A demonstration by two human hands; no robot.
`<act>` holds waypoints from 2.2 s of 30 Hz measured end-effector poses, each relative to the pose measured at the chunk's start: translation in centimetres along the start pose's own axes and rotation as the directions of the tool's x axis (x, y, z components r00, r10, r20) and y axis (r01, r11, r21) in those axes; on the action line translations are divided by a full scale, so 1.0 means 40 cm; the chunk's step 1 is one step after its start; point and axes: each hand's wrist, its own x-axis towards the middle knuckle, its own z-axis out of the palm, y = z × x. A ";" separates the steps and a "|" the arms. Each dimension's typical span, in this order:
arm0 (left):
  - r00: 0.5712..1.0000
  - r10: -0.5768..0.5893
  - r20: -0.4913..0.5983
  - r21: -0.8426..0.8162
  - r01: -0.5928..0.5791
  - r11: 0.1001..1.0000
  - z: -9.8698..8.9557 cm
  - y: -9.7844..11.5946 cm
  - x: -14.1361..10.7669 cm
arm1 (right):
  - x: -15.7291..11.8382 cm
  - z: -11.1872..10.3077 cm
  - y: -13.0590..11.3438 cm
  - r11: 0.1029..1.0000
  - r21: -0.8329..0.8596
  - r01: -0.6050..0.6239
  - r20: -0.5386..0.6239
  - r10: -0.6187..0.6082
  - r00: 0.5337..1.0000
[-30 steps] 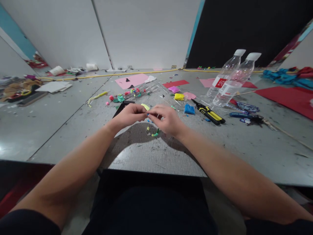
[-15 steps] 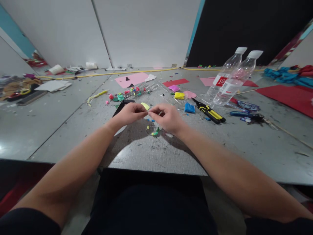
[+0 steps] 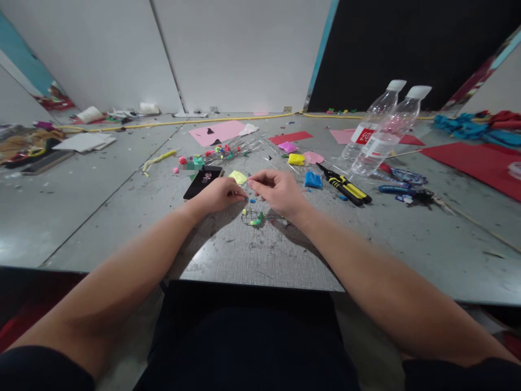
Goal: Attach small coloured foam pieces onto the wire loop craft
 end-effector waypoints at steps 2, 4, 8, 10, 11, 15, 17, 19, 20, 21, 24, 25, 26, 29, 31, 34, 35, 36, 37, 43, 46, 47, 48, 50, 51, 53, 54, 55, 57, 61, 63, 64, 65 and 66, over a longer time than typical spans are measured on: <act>0.999 -0.038 -0.037 -0.011 0.037 0.999 -0.002 0.004 -0.001 | 0.001 -0.004 0.000 1.000 0.022 0.016 0.008 -0.016 1.000; 0.993 -0.074 -0.095 -0.055 0.069 0.996 -0.009 0.016 -0.006 | 0.003 -0.009 -0.001 0.998 0.059 0.019 0.009 -0.019 1.000; 0.968 -0.120 -0.221 -0.274 0.056 0.960 -0.021 0.052 -0.020 | 0.004 -0.013 -0.012 0.986 0.167 0.009 -0.018 -0.006 1.000; 0.954 -0.145 -0.264 -0.392 0.031 0.919 -0.018 0.068 -0.027 | 0.002 -0.010 -0.018 0.976 0.216 0.001 -0.033 0.006 0.999; 0.949 -0.160 -0.272 -0.457 0.019 0.889 -0.014 0.074 -0.029 | 0.000 -0.007 -0.021 0.970 0.244 -0.004 -0.041 0.015 0.999; 0.955 -0.201 -0.218 -0.699 -0.010 0.715 0.008 0.093 -0.037 | -0.008 0.007 -0.028 0.927 0.374 -0.022 -0.033 0.038 0.999; 0.965 -0.182 -0.187 -0.762 -0.026 0.647 0.016 0.103 -0.040 | -0.013 0.011 -0.033 0.908 0.416 -0.041 -0.011 0.050 0.999; 0.973 -0.158 -0.170 -0.791 -0.039 0.610 0.019 0.113 -0.042 | -0.017 0.013 -0.038 0.895 0.442 -0.066 0.013 0.067 0.998; 0.975 -0.149 -0.164 -0.799 -0.043 0.599 0.019 0.118 -0.043 | -0.019 0.013 -0.040 0.888 0.453 -0.078 0.025 0.075 0.997; 0.977 -0.142 -0.159 -0.806 -0.045 0.590 0.018 0.121 -0.045 | -0.020 0.012 -0.041 0.882 0.462 -0.091 0.039 0.082 0.996; 0.979 -0.129 -0.160 -0.808 -0.054 0.587 0.016 0.129 -0.049 | -0.022 0.009 -0.043 0.859 0.494 -0.135 0.075 0.112 0.991; 0.978 -0.126 -0.167 -0.804 -0.061 0.592 0.016 0.131 -0.050 | -0.022 0.008 -0.044 0.847 0.510 -0.152 0.087 0.125 0.988; 0.976 -0.125 -0.180 -0.799 -0.071 0.597 0.016 0.132 -0.051 | -0.022 0.007 -0.044 0.832 0.529 -0.168 0.096 0.137 0.986; 0.961 -0.123 -0.246 -0.778 -0.120 0.617 0.019 0.135 -0.054 | -0.023 0.007 -0.048 0.795 0.571 -0.206 0.112 0.173 0.978; 0.948 -0.119 -0.295 -0.744 -0.150 0.651 0.022 0.136 -0.056 | -0.025 0.009 -0.050 0.793 0.566 -0.225 0.114 0.195 0.974; 0.939 -0.104 -0.329 -0.688 -0.163 0.708 0.025 0.139 -0.057 | -0.028 0.014 -0.049 0.807 0.547 -0.224 0.109 0.196 0.974; 0.939 -0.102 -0.329 -0.680 -0.161 0.716 0.025 0.141 -0.058 | -0.029 0.016 -0.048 0.813 0.541 -0.216 0.108 0.187 0.976; 0.939 -0.104 -0.327 -0.679 -0.158 0.717 0.025 0.143 -0.059 | -0.029 0.018 -0.047 0.821 0.533 -0.204 0.106 0.174 0.979; 0.941 -0.109 -0.321 -0.686 -0.151 0.712 0.024 0.146 -0.059 | -0.030 0.019 -0.047 0.835 0.520 -0.183 0.098 0.154 0.983; 0.963 -0.170 -0.211 -0.824 -0.082 0.561 0.013 0.164 -0.061 | -0.046 0.001 -0.097 0.970 0.121 0.213 -0.043 -0.209 0.977; 0.967 -0.208 -0.149 -0.869 -0.028 0.493 0.010 0.168 -0.062 | -0.057 -0.018 -0.132 0.879 -0.208 0.428 -0.053 -0.448 0.893; 0.967 -0.213 -0.139 -0.875 -0.019 0.484 0.009 0.168 -0.062 | -0.059 -0.024 -0.139 0.838 -0.277 0.469 -0.033 -0.496 0.868; 0.968 -0.213 -0.132 -0.877 -0.014 0.479 0.009 0.168 -0.063 | -0.061 -0.028 -0.141 0.801 -0.325 0.503 -0.003 -0.533 0.846; 0.971 -0.207 -0.123 -0.879 -0.009 0.477 0.010 0.166 -0.063 | -0.061 -0.034 -0.138 0.739 -0.378 0.558 0.060 -0.581 0.811; 0.972 -0.203 -0.121 -0.881 -0.011 0.474 0.011 0.165 -0.063 | -0.061 -0.036 -0.134 0.712 -0.398 0.579 0.093 -0.597 0.797; 0.973 -0.202 -0.110 -0.885 -0.003 0.465 0.012 0.161 -0.062 | -0.060 -0.039 -0.124 0.650 -0.448 0.614 0.150 -0.622 0.769; 0.974 -0.203 -0.100 -0.887 0.005 0.461 0.012 0.158 -0.061 | -0.059 -0.040 -0.120 0.616 -0.478 0.627 0.173 -0.633 0.754; 0.975 -0.205 -0.089 -0.890 0.015 0.456 0.013 0.156 -0.060 | -0.058 -0.042 -0.115 0.579 -0.506 0.640 0.191 -0.648 0.737; 0.976 -0.206 -0.065 -0.894 0.034 0.447 0.014 0.151 -0.058 | -0.055 -0.046 -0.108 0.510 -0.549 0.662 0.213 -0.681 0.701; 0.978 -0.208 -0.032 -0.898 0.063 0.435 0.015 0.144 -0.055 | -0.044 -0.051 -0.093 0.407 -0.584 0.703 0.222 -0.753 0.620; 0.979 -0.204 -0.027 -0.899 0.066 0.434 0.014 0.140 -0.054 | -0.040 -0.052 -0.088 0.371 -0.595 0.713 0.218 -0.779 0.587; 0.979 -0.201 -0.028 -0.900 0.062 0.431 0.013 0.138 -0.054 | -0.039 -0.052 -0.086 0.357 -0.600 0.715 0.216 -0.789 0.575; 0.980 -0.198 -0.030 -0.902 0.059 0.427 0.013 0.135 -0.054 | -0.039 -0.052 -0.085 0.348 -0.606 0.715 0.215 -0.794 0.569; 0.980 -0.196 -0.031 -0.904 0.056 0.425 0.012 0.132 -0.053 | -0.039 -0.051 -0.084 0.342 -0.611 0.714 0.216 -0.795 0.566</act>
